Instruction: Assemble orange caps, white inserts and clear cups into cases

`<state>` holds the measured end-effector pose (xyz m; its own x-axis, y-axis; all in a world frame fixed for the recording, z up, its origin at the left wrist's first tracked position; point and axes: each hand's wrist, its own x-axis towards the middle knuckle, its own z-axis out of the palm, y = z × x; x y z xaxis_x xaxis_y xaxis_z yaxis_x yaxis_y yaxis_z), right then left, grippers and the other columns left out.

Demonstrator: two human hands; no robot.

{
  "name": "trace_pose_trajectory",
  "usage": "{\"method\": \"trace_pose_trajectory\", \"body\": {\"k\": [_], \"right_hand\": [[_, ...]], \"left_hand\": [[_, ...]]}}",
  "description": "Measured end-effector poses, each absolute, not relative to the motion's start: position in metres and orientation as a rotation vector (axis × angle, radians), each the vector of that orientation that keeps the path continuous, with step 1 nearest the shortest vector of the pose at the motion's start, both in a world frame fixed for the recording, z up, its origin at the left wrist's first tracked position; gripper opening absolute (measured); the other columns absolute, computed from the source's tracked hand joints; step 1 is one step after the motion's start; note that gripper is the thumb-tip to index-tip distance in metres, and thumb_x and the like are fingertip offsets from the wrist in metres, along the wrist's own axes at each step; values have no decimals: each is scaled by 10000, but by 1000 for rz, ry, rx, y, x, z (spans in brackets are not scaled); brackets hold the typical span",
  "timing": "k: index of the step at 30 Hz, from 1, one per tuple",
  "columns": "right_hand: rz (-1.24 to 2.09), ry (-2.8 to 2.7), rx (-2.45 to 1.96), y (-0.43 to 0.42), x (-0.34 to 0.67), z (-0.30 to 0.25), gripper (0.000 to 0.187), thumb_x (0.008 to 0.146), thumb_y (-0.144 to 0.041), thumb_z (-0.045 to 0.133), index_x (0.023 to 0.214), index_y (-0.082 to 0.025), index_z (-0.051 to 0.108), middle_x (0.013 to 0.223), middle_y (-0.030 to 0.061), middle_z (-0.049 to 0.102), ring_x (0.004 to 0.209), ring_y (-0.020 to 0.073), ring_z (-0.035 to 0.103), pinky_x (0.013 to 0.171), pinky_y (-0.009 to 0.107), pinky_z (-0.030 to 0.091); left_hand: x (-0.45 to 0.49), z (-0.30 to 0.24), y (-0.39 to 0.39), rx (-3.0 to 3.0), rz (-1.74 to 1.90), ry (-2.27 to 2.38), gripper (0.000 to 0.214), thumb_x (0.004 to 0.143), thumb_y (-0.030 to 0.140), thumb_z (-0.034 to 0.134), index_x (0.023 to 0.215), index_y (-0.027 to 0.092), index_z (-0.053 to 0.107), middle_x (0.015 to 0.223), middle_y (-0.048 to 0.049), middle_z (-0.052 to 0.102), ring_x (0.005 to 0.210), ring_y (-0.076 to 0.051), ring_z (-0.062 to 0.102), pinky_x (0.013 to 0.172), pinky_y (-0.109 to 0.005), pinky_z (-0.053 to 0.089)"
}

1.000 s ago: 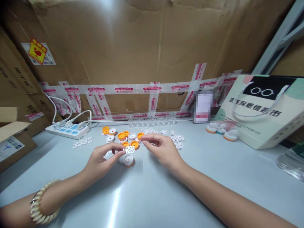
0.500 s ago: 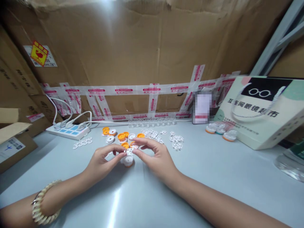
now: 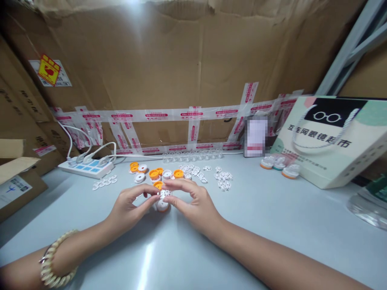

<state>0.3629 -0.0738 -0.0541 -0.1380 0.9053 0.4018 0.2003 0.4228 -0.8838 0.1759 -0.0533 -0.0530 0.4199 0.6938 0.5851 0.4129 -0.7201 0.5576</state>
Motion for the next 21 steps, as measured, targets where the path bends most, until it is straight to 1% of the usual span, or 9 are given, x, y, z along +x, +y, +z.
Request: {"method": "trace_pose_trajectory", "body": {"k": [5, 11, 15, 18, 21], "right_hand": [[863, -1601, -998, -73, 363, -55, 294, 688, -294, 714, 979, -300, 674, 981, 7, 712, 978, 211, 646, 960, 450, 459], [818, -1597, -1003, -72, 364, -56, 266, 679, -271, 715, 945, -279, 698, 972, 9, 718, 965, 206, 655, 922, 412, 501], [815, -1624, -1016, -72, 364, -55, 253, 685, -264, 707, 938, -272, 705, 972, 5, 720, 974, 202, 652, 921, 393, 504], [855, -1629, -1032, -71, 364, -55, 245, 682, -268, 708, 927, -264, 708, 967, 10, 720, 951, 196, 656, 905, 384, 511], [972, -1582, -1016, -69, 364, -55, 255, 658, -273, 723, 912, -251, 706, 964, 20, 718, 917, 189, 660, 880, 379, 519]], "left_hand": [[176, -53, -55, 2360, 1240, 941, 61, 804, 153, 588, 831, 172, 640, 776, -22, 701, 676, -128, 620, 650, -246, 494], [176, -52, -55, 2387, 1223, 904, 57, 810, 153, 587, 823, 171, 639, 754, -12, 697, 675, -122, 627, 656, -231, 500], [175, -53, -56, 2396, 1258, 902, 56, 808, 149, 591, 829, 173, 637, 760, -10, 700, 677, -123, 637, 653, -228, 503], [175, -53, -56, 2412, 1291, 909, 54, 807, 148, 592, 820, 177, 635, 755, -7, 704, 671, -126, 648, 645, -231, 504], [175, -53, -56, 2447, 1329, 916, 55, 813, 156, 580, 801, 180, 629, 736, -9, 705, 661, -136, 654, 626, -243, 503]]}}
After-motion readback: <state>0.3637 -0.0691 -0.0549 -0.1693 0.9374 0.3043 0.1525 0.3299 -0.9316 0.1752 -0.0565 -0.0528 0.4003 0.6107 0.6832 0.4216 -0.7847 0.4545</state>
